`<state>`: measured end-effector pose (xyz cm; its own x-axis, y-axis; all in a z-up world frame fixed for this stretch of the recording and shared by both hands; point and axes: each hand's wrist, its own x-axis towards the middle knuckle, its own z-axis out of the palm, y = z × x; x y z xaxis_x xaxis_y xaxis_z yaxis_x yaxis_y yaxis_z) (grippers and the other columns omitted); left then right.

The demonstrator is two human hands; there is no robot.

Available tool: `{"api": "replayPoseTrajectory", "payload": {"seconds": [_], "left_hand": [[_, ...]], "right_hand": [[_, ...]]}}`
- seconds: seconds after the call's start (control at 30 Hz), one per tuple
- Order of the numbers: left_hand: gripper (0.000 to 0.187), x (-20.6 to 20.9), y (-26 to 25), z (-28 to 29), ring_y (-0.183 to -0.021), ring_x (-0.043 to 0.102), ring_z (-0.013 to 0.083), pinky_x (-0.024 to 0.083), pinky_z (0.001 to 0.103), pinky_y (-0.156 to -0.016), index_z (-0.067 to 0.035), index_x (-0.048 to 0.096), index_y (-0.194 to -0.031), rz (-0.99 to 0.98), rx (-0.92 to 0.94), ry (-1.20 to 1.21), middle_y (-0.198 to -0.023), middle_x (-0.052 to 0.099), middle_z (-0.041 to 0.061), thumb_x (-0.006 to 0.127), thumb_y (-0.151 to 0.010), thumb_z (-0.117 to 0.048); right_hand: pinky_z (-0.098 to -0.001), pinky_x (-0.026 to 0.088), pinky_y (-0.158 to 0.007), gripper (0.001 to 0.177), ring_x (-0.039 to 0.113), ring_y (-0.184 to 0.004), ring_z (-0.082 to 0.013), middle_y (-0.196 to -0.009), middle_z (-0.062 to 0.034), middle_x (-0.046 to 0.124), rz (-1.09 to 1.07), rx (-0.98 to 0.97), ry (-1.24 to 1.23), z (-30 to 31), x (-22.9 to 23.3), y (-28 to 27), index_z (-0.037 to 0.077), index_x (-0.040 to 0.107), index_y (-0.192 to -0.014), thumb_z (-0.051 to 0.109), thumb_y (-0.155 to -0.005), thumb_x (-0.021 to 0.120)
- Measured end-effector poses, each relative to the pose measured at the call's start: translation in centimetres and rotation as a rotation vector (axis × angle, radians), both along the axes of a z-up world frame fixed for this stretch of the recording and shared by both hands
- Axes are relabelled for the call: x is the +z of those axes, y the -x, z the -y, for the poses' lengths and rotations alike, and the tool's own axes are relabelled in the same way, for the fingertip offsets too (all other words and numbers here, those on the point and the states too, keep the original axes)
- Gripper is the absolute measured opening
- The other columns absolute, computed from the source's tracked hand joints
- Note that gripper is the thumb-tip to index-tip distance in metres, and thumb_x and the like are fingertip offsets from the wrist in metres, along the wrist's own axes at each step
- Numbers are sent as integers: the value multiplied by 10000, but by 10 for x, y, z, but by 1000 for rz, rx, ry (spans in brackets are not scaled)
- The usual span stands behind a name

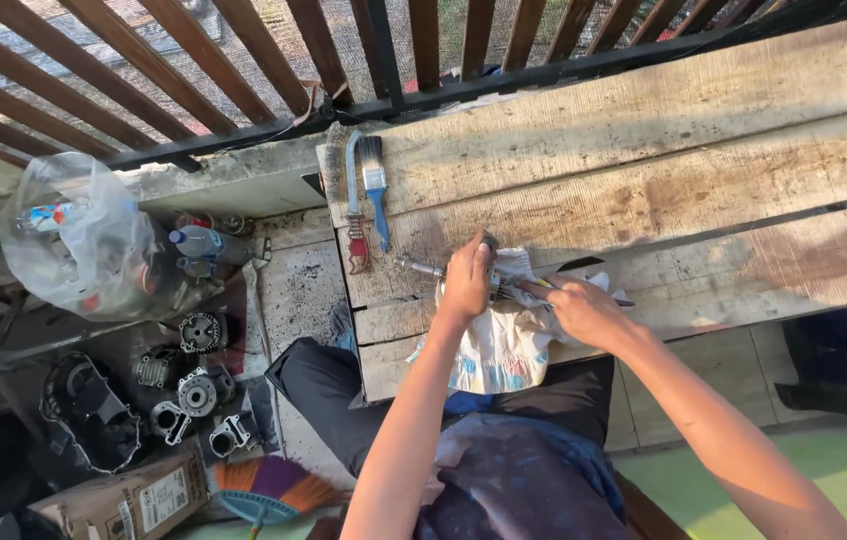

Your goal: The person sits on the floor and cleans a cylindrical mechanical part with a cloth. They wipe the part thoroughly, rotating it to clean different sides, and occasionally use a small tool to scrape or clean specific areas.

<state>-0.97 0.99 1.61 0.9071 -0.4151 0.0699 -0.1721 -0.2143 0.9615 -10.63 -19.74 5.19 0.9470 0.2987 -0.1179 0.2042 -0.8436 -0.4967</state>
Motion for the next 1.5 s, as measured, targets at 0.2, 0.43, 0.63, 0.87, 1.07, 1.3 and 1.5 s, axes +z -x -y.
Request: {"api": "replayPoseTrajectory", "payload": {"seconds": [0.2, 0.43, 0.63, 0.87, 1.07, 1.3, 1.5], "left_hand": [[383, -14, -7, 0, -781, 590, 426, 497, 494, -762, -114, 536, -905, -25, 32, -4, -803, 620, 191, 263, -1069, -327], [431, -28, -6, 3, -869, 628, 511, 489, 584, -790, -46, 618, -996, -62, 50, -50, -897, 700, 243, 308, -1059, -340], [502, -28, 1, 3, -942, 651, 523, 483, 625, -837, 7, 633, -1262, -76, 36, -44, -968, 716, 249, 313, -1042, -313], [459, -20, 2, 1, -883, 652, 507, 486, 603, -805, -34, 652, -1120, -68, 41, -27, -921, 712, 232, 308, -1047, -329], [441, -24, 1, 2, -833, 649, 480, 498, 580, -783, -74, 636, -1029, -65, 27, -23, -887, 707, 209, 296, -1045, -355], [429, -7, 1, 1, -829, 641, 493, 493, 580, -764, -64, 630, -1009, -58, 32, -33, -890, 707, 222, 305, -1043, -342], [529, -7, 4, -1, -1017, 631, 567, 485, 604, -937, 98, 651, -1240, -43, 23, 4, -1047, 692, 357, 309, -1057, -261]], "right_hand": [[-485, 591, -667, 166, 717, -811, -402, -848, -91, 717, -40, 1, 105, 14, -54, -4, 185, 693, -943, 211, -870, 546], [-531, 587, -691, 156, 722, -814, -419, -868, -125, 720, -128, -87, 50, 34, -81, 0, 151, 663, -873, 214, -878, 520], [-532, 578, -675, 222, 690, -814, -493, -805, -215, 713, -195, -137, 31, 25, -57, -1, 32, 703, -813, 194, -869, 560], [-548, 577, -768, 275, 699, -904, -487, -917, -275, 726, -298, -115, 81, -23, 62, -16, -16, 716, -870, 187, -868, 530], [-504, 594, -851, 365, 705, -1041, -431, -1183, -219, 717, -401, -114, 108, -23, 63, -21, 155, 683, -1187, 197, -900, 461], [-515, 574, -829, 321, 704, -1004, -469, -1096, -288, 715, -446, -170, 102, -31, 99, -24, -36, 741, -953, 186, -922, 511], [-493, 530, -819, 232, 679, -851, -346, -903, -124, 701, 237, 590, 676, 83, -205, 1, 146, 711, -906, 166, -894, 480]]}}
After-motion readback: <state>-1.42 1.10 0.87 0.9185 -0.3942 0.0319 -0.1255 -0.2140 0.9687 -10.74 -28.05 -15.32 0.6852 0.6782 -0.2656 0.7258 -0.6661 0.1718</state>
